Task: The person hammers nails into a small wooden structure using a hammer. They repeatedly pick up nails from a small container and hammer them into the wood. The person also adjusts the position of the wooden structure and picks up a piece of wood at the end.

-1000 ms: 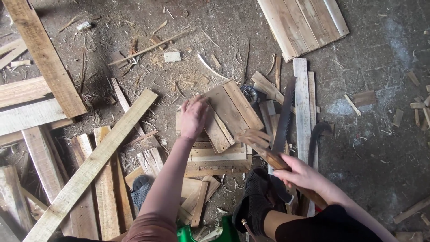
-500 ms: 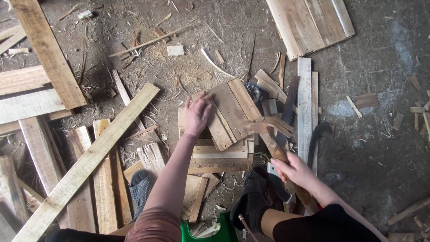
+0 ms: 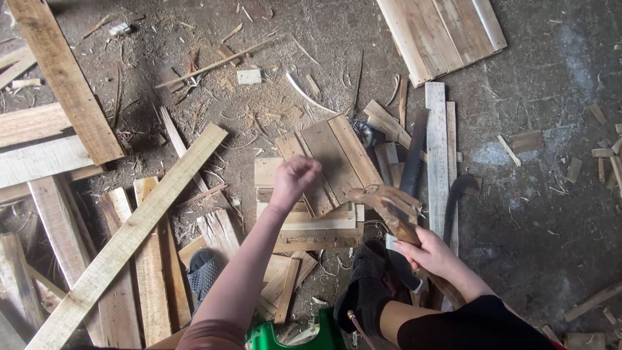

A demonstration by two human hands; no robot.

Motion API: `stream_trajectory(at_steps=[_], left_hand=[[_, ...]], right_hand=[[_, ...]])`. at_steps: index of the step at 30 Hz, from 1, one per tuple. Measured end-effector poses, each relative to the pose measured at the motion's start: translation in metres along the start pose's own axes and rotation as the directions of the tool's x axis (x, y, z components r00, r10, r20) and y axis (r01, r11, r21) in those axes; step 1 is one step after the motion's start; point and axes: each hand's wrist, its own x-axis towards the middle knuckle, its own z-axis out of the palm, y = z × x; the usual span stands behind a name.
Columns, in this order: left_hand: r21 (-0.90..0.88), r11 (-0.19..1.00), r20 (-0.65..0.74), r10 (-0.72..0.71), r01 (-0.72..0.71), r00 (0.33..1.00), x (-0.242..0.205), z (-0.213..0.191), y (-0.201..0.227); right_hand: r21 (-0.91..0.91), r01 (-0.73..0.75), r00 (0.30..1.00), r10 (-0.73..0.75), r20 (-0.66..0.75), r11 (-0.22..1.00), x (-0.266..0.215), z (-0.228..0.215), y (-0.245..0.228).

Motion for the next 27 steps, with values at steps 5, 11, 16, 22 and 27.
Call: stream_trajectory(at_steps=[5,11,16,22,27], left_hand=[[-0.075,0.995,0.239,0.081,-0.065,0.968,-0.018,0.006,0.03],[0.197,0.958,0.337,0.131,-0.206,0.932,-0.028,-0.01,0.058],[0.249,0.928,0.317,0.194,-0.279,0.928,-0.027,-0.005,0.042],[0.28,0.908,0.278,0.236,-0.313,0.931,-0.033,0.001,0.034],[0.371,0.853,0.293,0.267,-0.367,0.918,-0.035,0.01,0.027]], right_hand=[[0.169,-0.033,0.999,0.04,-0.034,0.985,-0.005,0.004,0.002],[0.252,-0.021,0.998,0.034,-0.049,0.967,0.001,0.014,0.03],[0.254,-0.014,0.997,0.032,-0.067,0.967,-0.003,0.019,0.016],[0.243,-0.018,0.997,0.036,-0.072,0.97,0.0,0.022,0.019],[0.282,-0.018,0.995,0.043,-0.085,0.959,0.006,0.025,0.038]])
